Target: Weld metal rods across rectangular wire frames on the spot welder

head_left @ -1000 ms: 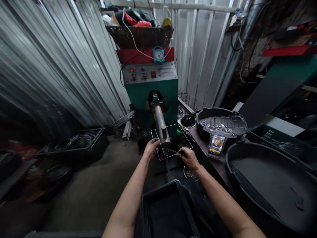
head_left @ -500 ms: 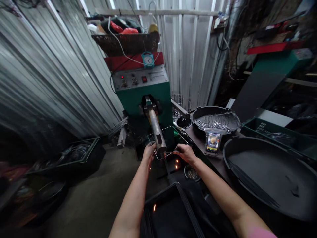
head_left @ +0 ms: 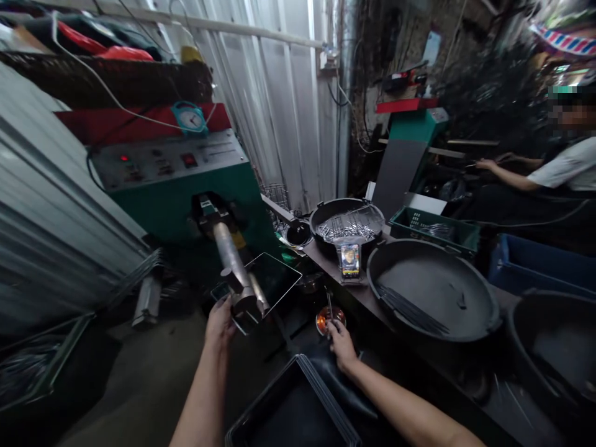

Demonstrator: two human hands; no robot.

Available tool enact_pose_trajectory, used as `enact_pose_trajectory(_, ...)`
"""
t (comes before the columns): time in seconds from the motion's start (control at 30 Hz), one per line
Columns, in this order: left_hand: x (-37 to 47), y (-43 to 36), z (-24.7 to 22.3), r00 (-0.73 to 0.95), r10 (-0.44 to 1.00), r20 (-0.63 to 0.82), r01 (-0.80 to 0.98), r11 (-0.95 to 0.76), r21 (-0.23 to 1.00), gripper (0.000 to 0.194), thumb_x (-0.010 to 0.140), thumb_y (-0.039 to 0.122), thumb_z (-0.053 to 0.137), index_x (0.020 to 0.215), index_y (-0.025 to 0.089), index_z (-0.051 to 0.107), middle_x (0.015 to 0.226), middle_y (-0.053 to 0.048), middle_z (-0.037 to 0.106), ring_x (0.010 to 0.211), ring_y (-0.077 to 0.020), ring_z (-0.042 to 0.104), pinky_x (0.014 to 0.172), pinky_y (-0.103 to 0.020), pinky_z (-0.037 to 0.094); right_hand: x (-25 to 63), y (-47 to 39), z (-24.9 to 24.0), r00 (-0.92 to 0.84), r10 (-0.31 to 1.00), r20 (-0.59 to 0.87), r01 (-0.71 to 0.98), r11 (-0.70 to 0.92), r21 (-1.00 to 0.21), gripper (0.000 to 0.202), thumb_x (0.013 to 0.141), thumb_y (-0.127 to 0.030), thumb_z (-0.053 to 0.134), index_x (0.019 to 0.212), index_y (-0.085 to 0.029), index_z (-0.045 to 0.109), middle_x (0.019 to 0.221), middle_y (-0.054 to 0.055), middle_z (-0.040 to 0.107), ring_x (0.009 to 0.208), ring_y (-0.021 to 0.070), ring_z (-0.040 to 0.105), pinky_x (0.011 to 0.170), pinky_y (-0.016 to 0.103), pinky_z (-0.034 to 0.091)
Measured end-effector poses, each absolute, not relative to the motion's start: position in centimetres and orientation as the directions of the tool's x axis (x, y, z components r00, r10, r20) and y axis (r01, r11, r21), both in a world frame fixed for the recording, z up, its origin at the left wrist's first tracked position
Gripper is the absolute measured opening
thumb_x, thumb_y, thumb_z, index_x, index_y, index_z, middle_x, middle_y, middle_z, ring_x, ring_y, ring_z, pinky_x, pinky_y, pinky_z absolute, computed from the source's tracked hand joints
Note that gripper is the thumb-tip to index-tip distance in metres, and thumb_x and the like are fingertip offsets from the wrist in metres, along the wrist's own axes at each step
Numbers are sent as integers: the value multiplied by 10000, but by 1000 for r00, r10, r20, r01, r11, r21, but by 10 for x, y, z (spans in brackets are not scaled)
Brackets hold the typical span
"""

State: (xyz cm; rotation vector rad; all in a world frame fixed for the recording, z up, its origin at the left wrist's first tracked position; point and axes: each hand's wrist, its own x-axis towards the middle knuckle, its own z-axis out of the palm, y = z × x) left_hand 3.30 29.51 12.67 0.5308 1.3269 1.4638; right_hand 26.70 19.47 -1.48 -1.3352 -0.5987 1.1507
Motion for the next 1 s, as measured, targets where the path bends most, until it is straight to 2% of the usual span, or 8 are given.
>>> enact_pose_trajectory(0.07,28,279,121,-320,896,-309,-399,168,901,197,552,186,643,660,155,482,418,84,415,313,-27,332,318,-143,260,270,200,-14,305,878,-370,-444,-213,-871,367,630,-415,563,893,-159,563,519,-58,392,419,64,347,336,148,171)
enact_pose_trajectory(0.23,18,226,110,-197,924,-327,-328,252,910,354,527,291,689,819,173,527,453,82,457,318,-23,329,315,-133,243,285,207,14,125,915,-383,-623,-228,-748,230,613,-248,548,817,-149,587,602,-9,463,474,71,415,333,138,172)
enact_pose_trajectory(0.37,18,186,107,-153,917,-369,-275,319,907,445,513,386,694,879,199,522,461,81,468,321,-23,321,317,-129,218,297,199,24,6,927,-375,-634,-287,-718,189,632,-227,560,794,-132,582,597,3,484,503,86,464,362,156,269)
enact_pose_trajectory(0.47,18,163,106,-160,907,-389,-277,337,900,456,515,407,691,882,200,520,463,79,469,327,-18,318,327,-124,212,302,194,28,-4,945,-328,-588,-267,-763,248,647,-281,604,845,-134,581,646,11,524,568,103,511,460,197,383)
enact_pose_trajectory(0.57,15,147,105,-190,905,-381,-300,315,900,450,518,402,692,883,201,521,468,77,470,339,-16,323,340,-120,221,301,190,30,76,977,-197,-422,-148,-894,301,702,-363,572,917,-154,572,708,17,565,629,120,537,549,233,430)
enact_pose_trajectory(0.7,10,136,104,-210,904,-373,-308,301,903,436,526,408,686,878,213,518,467,79,470,330,-15,307,331,-116,207,295,179,20,120,986,114,21,112,-993,262,785,-359,470,929,-167,575,893,55,603,849,168,550,755,300,429)
enact_pose_trajectory(0.87,7,129,109,-226,906,-357,-286,289,914,422,530,415,681,872,223,523,465,76,470,332,-21,304,329,-118,197,289,167,-10,-20,970,243,489,222,-844,234,764,-221,476,994,-206,517,881,43,608,832,188,563,771,353,424)
enact_pose_trajectory(1.0,8,122,114,-179,928,-326,-220,286,933,401,539,398,682,869,219,542,486,74,463,368,-32,338,342,-126,218,300,177,14,-84,920,383,540,365,-758,215,780,-149,425,969,-188,519,919,63,586,868,172,547,786,331,421)
